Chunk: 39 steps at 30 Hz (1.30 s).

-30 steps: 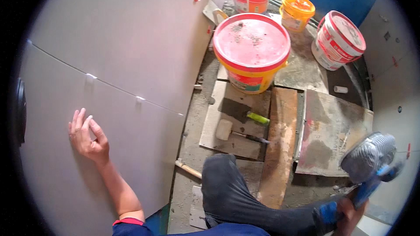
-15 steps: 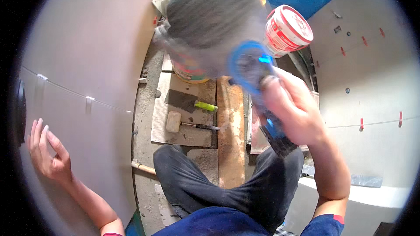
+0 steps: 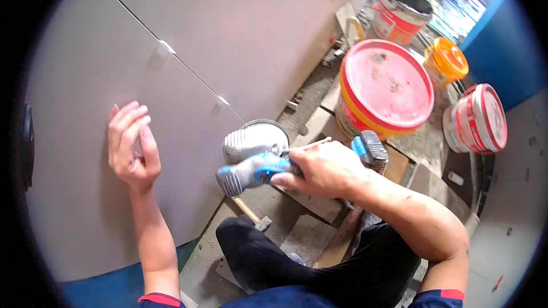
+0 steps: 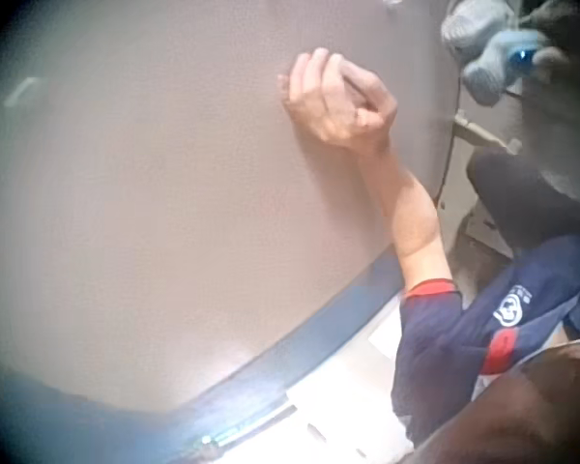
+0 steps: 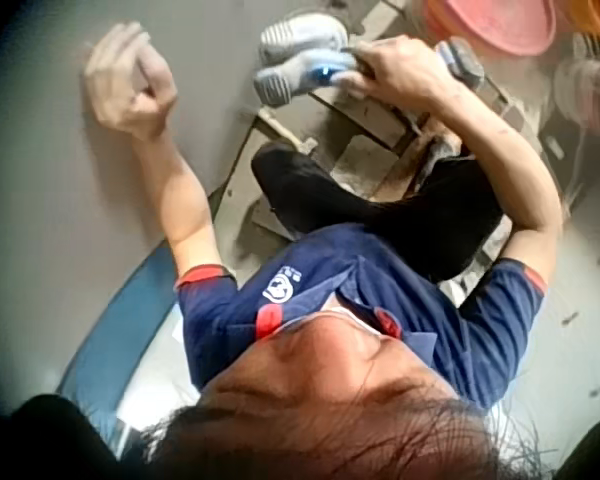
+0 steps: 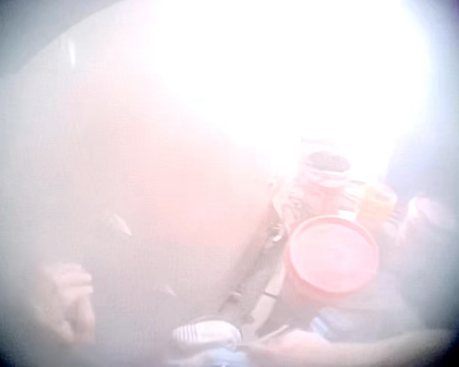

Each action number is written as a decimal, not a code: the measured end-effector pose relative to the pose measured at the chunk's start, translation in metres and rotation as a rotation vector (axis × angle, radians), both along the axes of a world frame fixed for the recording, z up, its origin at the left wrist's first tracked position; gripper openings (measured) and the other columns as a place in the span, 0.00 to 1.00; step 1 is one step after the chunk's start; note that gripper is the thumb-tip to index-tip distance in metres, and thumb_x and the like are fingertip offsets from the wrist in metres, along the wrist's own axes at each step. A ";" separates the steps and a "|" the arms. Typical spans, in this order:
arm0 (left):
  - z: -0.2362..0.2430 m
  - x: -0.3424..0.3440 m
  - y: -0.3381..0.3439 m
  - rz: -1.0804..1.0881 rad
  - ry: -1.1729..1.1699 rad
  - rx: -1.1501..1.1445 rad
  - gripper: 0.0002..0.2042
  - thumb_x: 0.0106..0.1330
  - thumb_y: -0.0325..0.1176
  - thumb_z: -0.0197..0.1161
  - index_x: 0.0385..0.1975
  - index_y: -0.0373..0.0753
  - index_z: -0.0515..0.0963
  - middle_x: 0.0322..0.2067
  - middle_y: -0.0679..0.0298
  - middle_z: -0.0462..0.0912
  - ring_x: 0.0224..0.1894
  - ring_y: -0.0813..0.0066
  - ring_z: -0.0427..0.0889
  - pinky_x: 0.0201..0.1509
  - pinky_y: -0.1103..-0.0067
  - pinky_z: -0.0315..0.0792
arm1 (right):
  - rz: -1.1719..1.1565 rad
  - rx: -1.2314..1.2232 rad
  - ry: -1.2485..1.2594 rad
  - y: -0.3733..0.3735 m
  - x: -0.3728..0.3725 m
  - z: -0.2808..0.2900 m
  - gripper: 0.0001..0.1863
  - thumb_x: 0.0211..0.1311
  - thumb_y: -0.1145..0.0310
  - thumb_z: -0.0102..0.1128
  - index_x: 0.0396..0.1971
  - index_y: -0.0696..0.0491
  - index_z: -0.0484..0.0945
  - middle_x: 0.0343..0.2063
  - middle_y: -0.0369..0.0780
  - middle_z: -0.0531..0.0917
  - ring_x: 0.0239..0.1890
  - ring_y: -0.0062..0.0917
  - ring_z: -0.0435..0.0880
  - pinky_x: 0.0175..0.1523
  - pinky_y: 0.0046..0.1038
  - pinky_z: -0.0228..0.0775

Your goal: The person uses an electric grinder to smooth the edges of large tiles on a wall, applies mortar to the wall with a trowel, and presses a tile onto the mortar-covered section of the wall.

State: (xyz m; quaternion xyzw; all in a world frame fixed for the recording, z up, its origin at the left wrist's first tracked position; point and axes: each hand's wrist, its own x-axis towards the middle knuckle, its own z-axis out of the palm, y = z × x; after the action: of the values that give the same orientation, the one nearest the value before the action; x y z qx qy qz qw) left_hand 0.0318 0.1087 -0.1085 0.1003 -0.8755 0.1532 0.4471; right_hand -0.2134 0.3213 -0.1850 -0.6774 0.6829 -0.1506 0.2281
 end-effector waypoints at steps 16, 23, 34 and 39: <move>-0.178 0.004 0.095 0.783 1.013 0.861 0.19 0.73 0.33 0.51 0.19 0.32 0.60 0.18 0.64 0.61 0.22 0.74 0.62 0.26 0.71 0.57 | 0.489 -0.538 -0.035 -0.143 0.078 -0.143 0.30 0.57 0.37 0.60 0.30 0.54 0.73 0.23 0.42 0.78 0.23 0.39 0.82 0.27 0.37 0.76; -0.242 0.012 0.094 0.970 0.741 0.697 0.16 0.68 0.31 0.52 0.19 0.30 0.61 0.18 0.55 0.65 0.22 0.58 0.66 0.27 0.67 0.59 | 0.489 -0.389 -0.167 -0.141 0.099 -0.237 0.33 0.59 0.34 0.54 0.32 0.55 0.72 0.27 0.45 0.81 0.26 0.41 0.85 0.30 0.38 0.78; -0.316 0.019 0.097 1.077 0.732 0.858 0.19 0.70 0.38 0.45 0.20 0.31 0.66 0.18 0.52 0.69 0.22 0.56 0.68 0.30 0.64 0.62 | 0.516 -0.294 -0.218 -0.147 0.092 -0.300 0.35 0.58 0.31 0.53 0.36 0.54 0.74 0.28 0.46 0.83 0.29 0.43 0.84 0.32 0.41 0.76; -0.346 0.018 0.090 1.012 0.768 0.761 0.18 0.70 0.37 0.45 0.18 0.32 0.64 0.17 0.53 0.68 0.21 0.57 0.68 0.29 0.64 0.61 | 0.465 -0.282 -0.143 -0.150 0.082 -0.307 0.38 0.54 0.27 0.51 0.30 0.54 0.76 0.25 0.43 0.82 0.29 0.42 0.84 0.33 0.42 0.75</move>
State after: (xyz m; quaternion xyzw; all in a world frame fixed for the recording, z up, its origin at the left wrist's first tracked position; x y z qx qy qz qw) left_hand 0.0497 0.1987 -0.4548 0.6863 -0.4968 -0.0196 0.5308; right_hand -0.1314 0.1710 -0.4922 -0.8288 0.4634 -0.2352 0.2075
